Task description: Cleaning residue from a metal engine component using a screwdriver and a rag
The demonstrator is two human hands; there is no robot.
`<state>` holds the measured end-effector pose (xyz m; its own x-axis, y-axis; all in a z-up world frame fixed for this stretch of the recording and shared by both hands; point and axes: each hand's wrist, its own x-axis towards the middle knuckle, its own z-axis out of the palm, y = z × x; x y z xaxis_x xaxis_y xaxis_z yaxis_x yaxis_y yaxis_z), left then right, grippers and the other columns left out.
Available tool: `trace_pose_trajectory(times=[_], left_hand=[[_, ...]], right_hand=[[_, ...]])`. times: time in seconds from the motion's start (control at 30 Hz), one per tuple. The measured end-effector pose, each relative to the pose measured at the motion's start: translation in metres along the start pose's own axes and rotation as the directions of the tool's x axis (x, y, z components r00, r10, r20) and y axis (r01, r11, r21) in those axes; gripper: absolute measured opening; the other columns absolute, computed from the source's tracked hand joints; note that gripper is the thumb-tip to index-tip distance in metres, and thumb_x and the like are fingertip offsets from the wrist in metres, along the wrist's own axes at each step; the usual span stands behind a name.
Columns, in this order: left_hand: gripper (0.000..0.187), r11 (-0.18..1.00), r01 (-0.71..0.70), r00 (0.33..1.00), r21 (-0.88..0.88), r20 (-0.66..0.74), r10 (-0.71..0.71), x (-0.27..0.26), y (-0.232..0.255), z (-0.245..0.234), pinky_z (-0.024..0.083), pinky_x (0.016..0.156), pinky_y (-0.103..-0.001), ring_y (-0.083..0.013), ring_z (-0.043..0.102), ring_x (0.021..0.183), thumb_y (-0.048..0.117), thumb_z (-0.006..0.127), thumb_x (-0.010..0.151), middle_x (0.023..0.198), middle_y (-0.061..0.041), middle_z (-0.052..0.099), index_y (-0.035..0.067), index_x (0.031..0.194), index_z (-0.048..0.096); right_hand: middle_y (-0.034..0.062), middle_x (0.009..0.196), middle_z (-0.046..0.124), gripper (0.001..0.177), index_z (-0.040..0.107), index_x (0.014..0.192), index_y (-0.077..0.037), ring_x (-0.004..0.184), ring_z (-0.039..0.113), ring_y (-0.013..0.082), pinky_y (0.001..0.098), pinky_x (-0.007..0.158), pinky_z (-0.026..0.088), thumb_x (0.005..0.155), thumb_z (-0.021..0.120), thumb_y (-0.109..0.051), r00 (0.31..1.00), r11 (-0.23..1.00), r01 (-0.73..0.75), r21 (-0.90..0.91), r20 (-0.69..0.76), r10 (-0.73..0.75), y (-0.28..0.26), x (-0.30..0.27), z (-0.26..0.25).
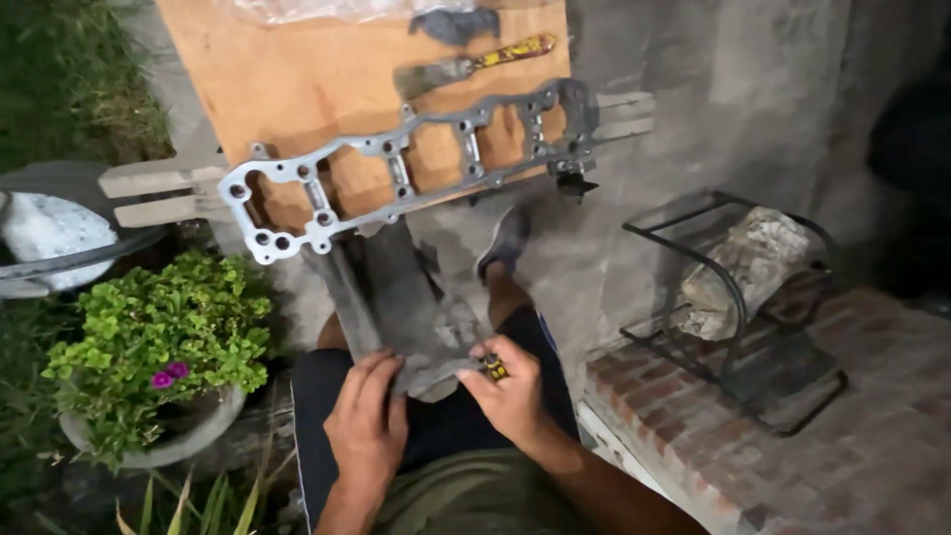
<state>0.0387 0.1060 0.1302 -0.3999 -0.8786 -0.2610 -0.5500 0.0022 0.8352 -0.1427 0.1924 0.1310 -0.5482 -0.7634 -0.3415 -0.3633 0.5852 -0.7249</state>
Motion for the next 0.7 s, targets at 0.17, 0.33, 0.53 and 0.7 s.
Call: trace_pose_trajectory(times=[0.17,0.33,0.53,0.7], left_hand=[[0.045,0.94,0.04,0.994,0.339,0.079,-0.071,0.002,0.011,0.053,0.052,0.077,-0.04,-0.0296,0.062,0.105,0.011,0.065,0.077,0.114,-0.005,0.064,0.017,0.121,0.066],[0.039,0.979,0.155,0.988,0.132,-0.014,-0.154,0.015,0.053,0.127,0.051,0.088,-0.038,-0.0273,0.064,0.105,0.004,0.06,0.077,0.111,-0.007,0.063,0.013,0.114,0.069],[0.029,0.923,0.195,0.978,-0.332,-0.005,-0.209,0.025,0.1,0.23,0.048,0.102,-0.037,-0.0274,0.066,0.112,-0.002,0.056,0.079,0.116,-0.013,0.071,0.006,0.104,0.07],[0.029,0.873,0.25,0.966,-0.42,0.043,-0.256,0.025,0.13,0.288,0.05,0.098,-0.035,-0.0286,0.068,0.11,0.0,0.055,0.085,0.115,-0.013,0.071,0.003,0.11,0.069]], right_hand=[[0.0043,0.071,0.068,0.029,0.062,0.081,-0.006,0.063,0.061,0.0163,0.0337,0.061,0.052,0.078,0.081,-0.028,0.998,0.998,0.007,0.064,0.057,-0.01,0.003,0.014,-0.061],[0.0046,0.082,0.077,0.026,0.07,0.09,-0.007,0.073,0.073,0.0186,0.0322,0.071,0.056,0.08,0.08,-0.028,0.989,0.996,0.056,0.073,0.132,-0.065,0.061,0.032,-0.115],[0.0008,0.078,0.075,0.023,0.073,0.093,-0.01,0.068,0.068,0.0123,0.0287,0.065,0.054,0.08,0.079,-0.028,0.968,0.992,-0.12,0.048,0.225,0.106,0.146,0.06,-0.194],[-0.0022,0.082,0.076,0.026,0.074,0.1,-0.012,0.071,0.067,0.01,0.0273,0.068,0.052,0.084,0.075,-0.033,0.932,0.966,-0.232,-0.112,0.259,0.254,0.197,0.092,-0.251]])
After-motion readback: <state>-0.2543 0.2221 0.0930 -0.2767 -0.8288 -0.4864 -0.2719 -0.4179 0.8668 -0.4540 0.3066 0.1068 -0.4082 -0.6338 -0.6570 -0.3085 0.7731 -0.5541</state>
